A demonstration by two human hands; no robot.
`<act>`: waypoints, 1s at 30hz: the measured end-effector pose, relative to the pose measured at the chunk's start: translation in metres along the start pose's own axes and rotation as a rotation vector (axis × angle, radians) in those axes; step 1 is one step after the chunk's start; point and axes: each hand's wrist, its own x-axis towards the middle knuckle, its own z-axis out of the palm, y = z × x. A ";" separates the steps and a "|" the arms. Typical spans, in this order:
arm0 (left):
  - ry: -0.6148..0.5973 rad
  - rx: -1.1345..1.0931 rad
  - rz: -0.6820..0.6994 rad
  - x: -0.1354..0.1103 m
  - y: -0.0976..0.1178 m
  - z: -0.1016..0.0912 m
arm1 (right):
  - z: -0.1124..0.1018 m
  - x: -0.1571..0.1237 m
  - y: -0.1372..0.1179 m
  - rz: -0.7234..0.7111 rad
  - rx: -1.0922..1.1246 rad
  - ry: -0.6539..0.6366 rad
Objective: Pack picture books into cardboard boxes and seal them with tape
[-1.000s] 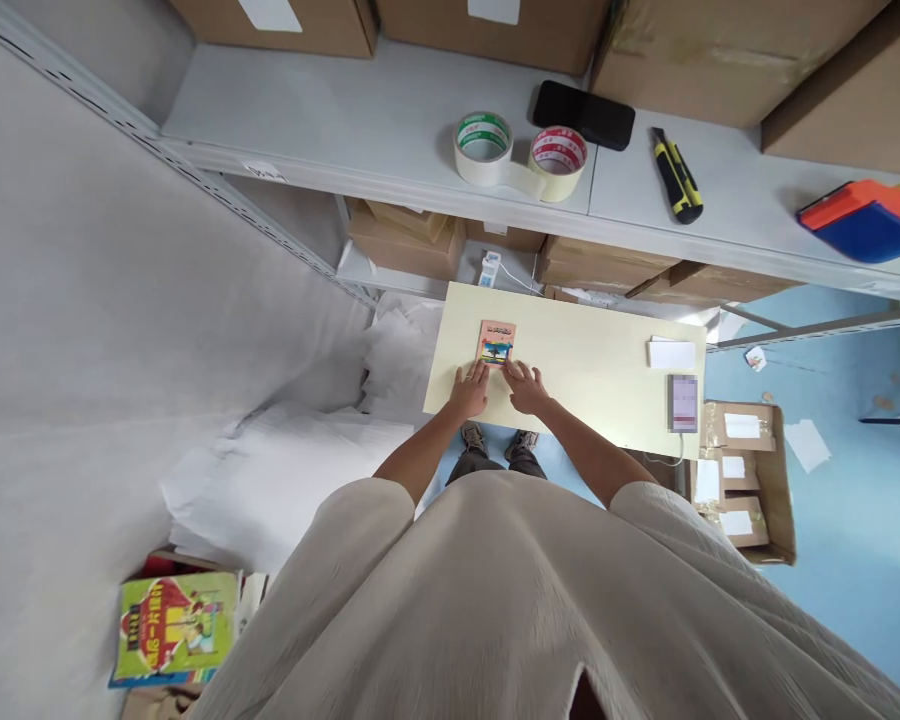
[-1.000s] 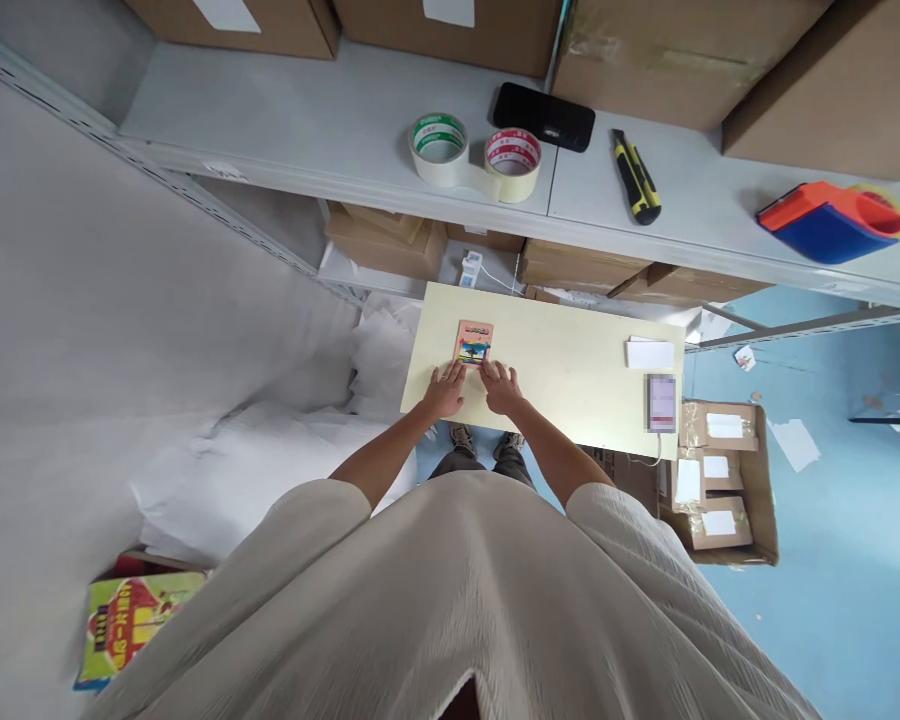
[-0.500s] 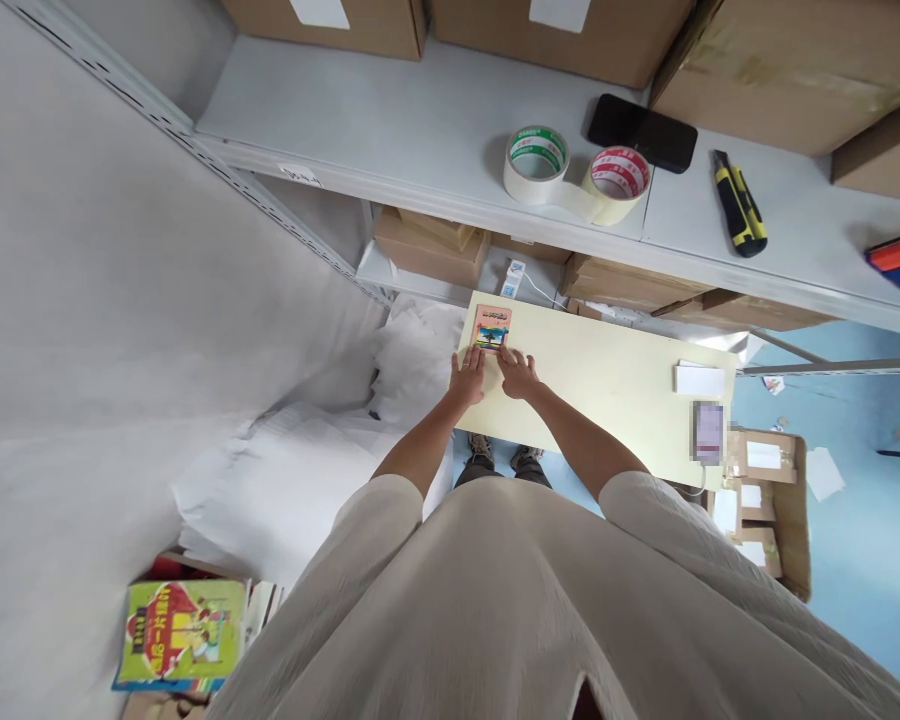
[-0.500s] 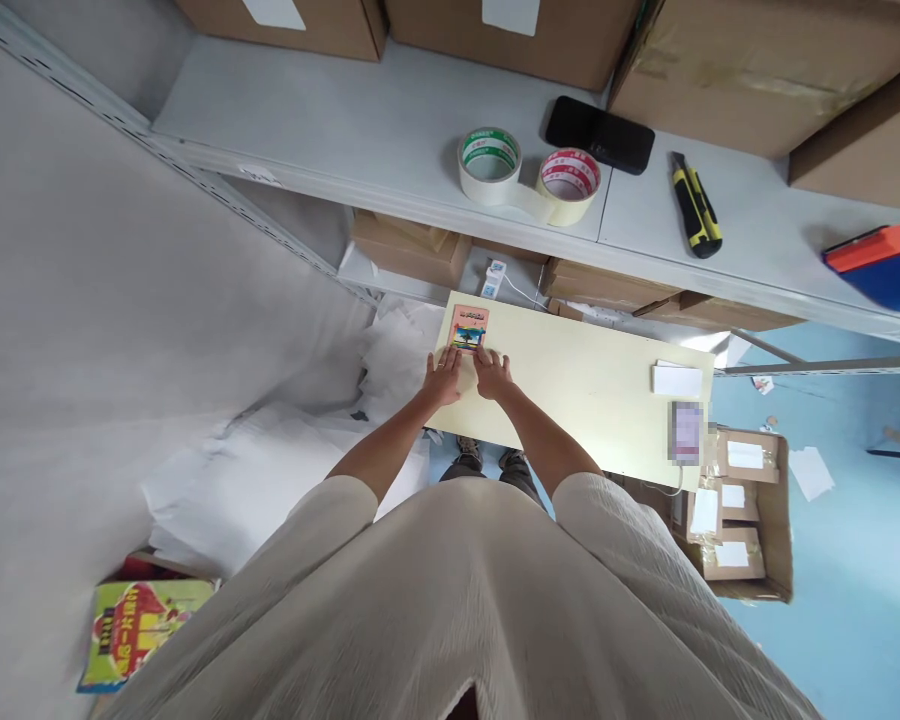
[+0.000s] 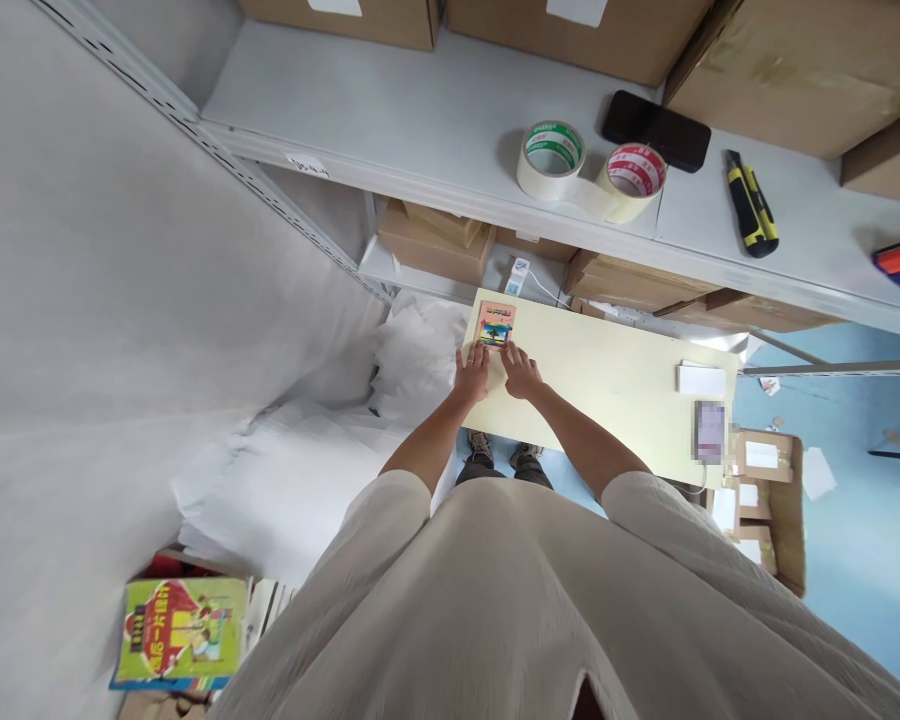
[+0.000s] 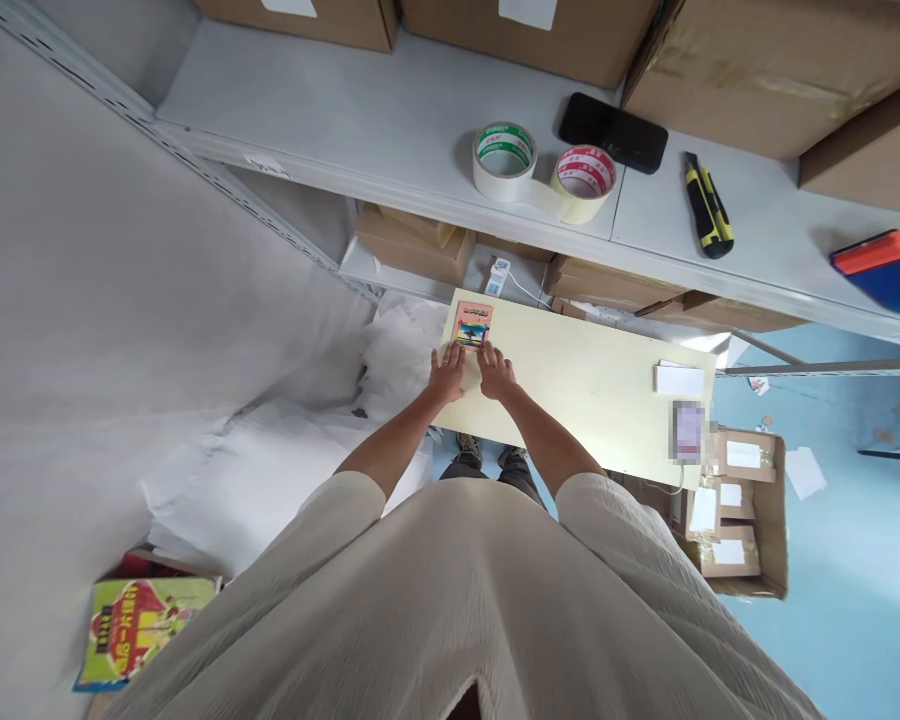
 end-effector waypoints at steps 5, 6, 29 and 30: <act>0.030 -0.023 -0.022 -0.002 0.002 0.004 | 0.012 -0.005 0.006 -0.012 0.038 0.028; 0.040 -0.025 -0.033 -0.004 0.002 0.005 | 0.016 -0.007 0.008 -0.019 0.046 0.031; 0.142 -0.054 -0.246 -0.122 0.035 0.044 | 0.067 -0.137 0.061 0.093 0.189 -0.076; 0.151 -0.058 -0.265 -0.128 0.039 0.045 | 0.067 -0.140 0.065 0.083 0.185 -0.075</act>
